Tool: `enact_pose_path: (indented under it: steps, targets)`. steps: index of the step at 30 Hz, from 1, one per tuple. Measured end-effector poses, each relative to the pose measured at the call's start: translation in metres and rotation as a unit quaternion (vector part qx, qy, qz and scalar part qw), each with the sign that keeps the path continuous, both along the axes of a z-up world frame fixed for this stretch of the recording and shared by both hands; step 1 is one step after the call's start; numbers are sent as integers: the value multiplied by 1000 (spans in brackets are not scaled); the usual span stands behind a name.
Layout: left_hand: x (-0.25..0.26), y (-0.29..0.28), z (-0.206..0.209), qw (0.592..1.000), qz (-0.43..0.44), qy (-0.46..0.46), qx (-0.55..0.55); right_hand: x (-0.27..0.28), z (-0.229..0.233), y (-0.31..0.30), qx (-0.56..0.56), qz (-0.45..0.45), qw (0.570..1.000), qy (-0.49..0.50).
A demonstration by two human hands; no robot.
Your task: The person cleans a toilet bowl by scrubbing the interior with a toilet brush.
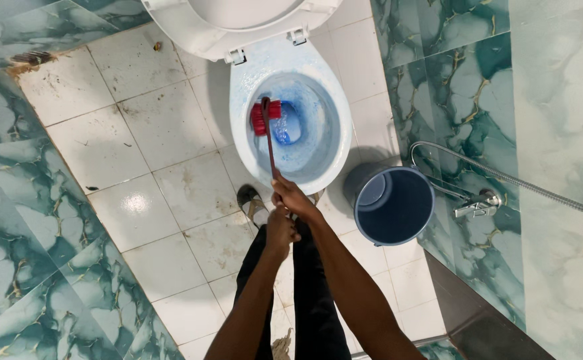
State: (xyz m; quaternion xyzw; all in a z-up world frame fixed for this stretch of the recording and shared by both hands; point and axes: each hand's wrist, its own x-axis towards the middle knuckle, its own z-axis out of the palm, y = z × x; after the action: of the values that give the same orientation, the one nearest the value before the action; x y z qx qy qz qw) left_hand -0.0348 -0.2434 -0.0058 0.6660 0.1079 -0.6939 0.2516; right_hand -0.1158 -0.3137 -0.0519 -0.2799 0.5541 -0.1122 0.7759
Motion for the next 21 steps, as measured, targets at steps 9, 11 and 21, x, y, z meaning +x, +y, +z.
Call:
enact_pose_path:
  steps: [9,11,21]
  targets:
    - [45,-42,-2,989,-87,-92,-79,45,-9,-9,-6,-179,982,-57]
    - [37,-25,18,993,-39,-89,-68,39,2,7,6,-135,990,-30]
    - [21,-101,-32,996,13,-59,-58,29,-38,-52,45,-161,986,26]
